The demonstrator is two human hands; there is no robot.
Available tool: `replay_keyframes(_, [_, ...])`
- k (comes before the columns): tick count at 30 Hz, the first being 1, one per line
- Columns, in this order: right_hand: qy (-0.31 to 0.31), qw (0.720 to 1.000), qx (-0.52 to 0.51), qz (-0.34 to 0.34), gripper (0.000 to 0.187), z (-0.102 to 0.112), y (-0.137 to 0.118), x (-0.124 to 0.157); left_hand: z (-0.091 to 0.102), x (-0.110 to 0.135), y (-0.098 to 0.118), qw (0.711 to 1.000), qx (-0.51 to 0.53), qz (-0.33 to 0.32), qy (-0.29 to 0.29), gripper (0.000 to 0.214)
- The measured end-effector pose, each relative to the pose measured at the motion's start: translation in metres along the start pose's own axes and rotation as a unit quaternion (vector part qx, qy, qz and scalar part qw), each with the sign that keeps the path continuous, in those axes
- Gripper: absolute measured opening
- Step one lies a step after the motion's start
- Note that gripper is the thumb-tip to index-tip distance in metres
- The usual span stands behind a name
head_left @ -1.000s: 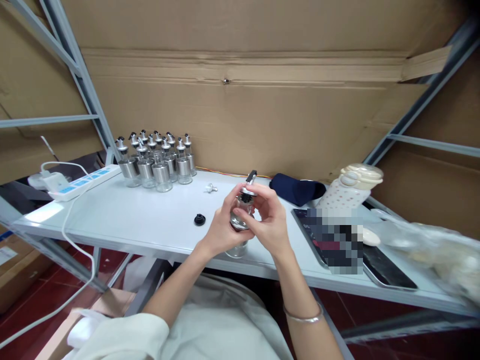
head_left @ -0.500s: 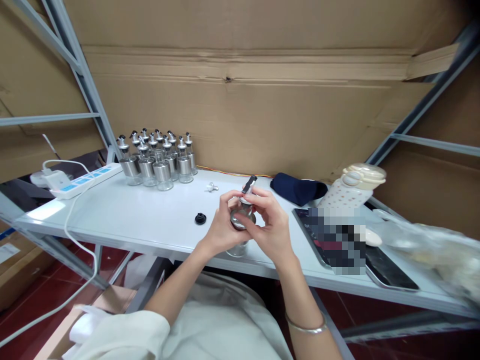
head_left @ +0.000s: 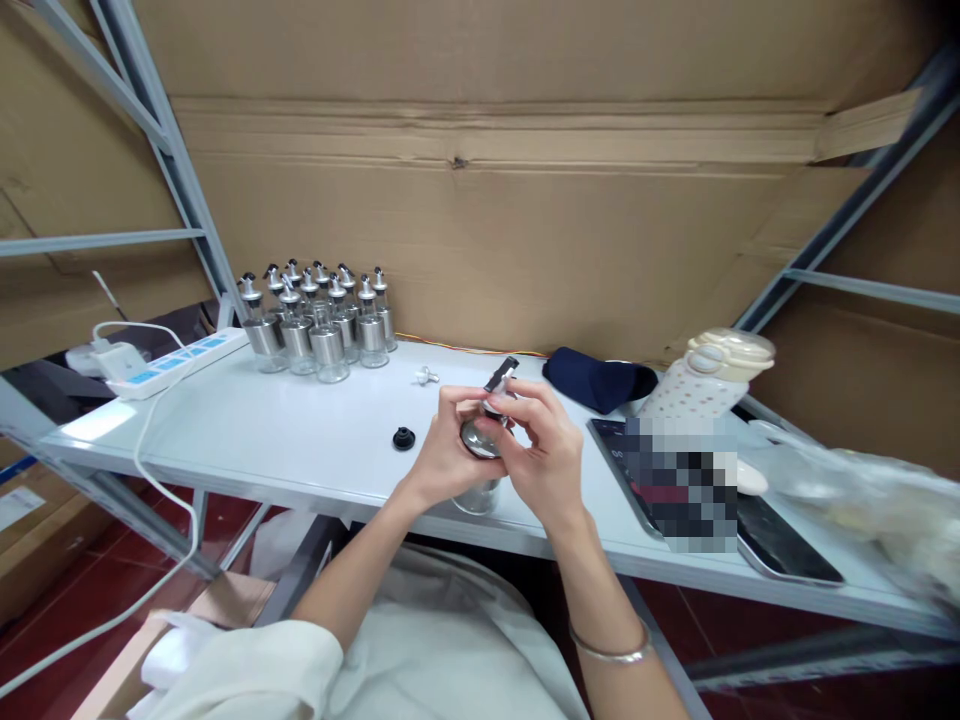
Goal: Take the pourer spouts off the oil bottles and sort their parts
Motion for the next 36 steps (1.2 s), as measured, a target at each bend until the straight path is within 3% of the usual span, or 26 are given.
replay_keyframes(5, [0.011, 0.999, 0.032, 0.029, 0.019, -0.002, -0.001, 0.003, 0.002, 0.002, -0.003, 0.999, -0.011, -0.036, -0.011, 0.066])
replay_keyframes(11, [-0.044, 0.998, 0.034, 0.029, 0.046, 0.000, 0.000, 0.019, 0.000, 0.006, -0.013, 0.996, -0.067, -0.066, -0.003, 0.068])
replay_keyframes(13, [-0.024, 1.000, -0.002, 0.009, 0.050, 0.001, 0.001, 0.026, -0.001, 0.005, -0.009, 0.995, -0.077, -0.070, -0.011, 0.066])
replay_keyframes(17, [0.079, 0.990, -0.088, -0.072, 0.044, 0.000, 0.009, 0.042, 0.011, -0.001, 0.018, 0.994, -0.080, -0.070, -0.008, 0.060])
replay_keyframes(20, [0.103, 0.982, -0.089, -0.131, 0.037, -0.004, 0.016, 0.053, 0.044, -0.012, 0.043, 0.987, -0.137, -0.073, 0.042, 0.059])
replay_keyframes(23, [0.077, 0.982, -0.056, -0.165, 0.034, -0.010, 0.021, 0.061, 0.099, -0.025, 0.053, 0.958, -0.239, -0.086, 0.132, 0.060])
replay_keyframes(26, [0.038, 0.984, -0.021, -0.175, 0.032, -0.015, 0.023, 0.065, 0.163, -0.035, 0.044, 0.910, -0.347, -0.083, 0.210, 0.063])
replay_keyframes(30, [0.023, 0.983, -0.006, -0.181, 0.033, -0.016, 0.024, 0.066, 0.232, -0.038, 0.013, 0.865, -0.452, -0.028, 0.218, 0.063])
replay_keyframes(33, [0.024, 0.982, -0.005, -0.185, 0.033, -0.015, 0.026, 0.066, 0.259, -0.035, -0.005, 0.856, -0.471, -0.001, 0.215, 0.062])
replay_keyframes(36, [0.026, 0.980, -0.002, -0.197, 0.033, -0.014, 0.026, 0.067, 0.264, -0.030, -0.010, 0.839, -0.493, -0.021, 0.232, 0.062])
Point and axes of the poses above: each hand's wrist, its own x-axis away from the middle knuckle, its own z-axis out of the back of the hand, y = z × x, the point moved 3 cm from there along -x, towards the middle knuckle, and after that the axes turned 2 degrees about z, right-handed, at the moved point
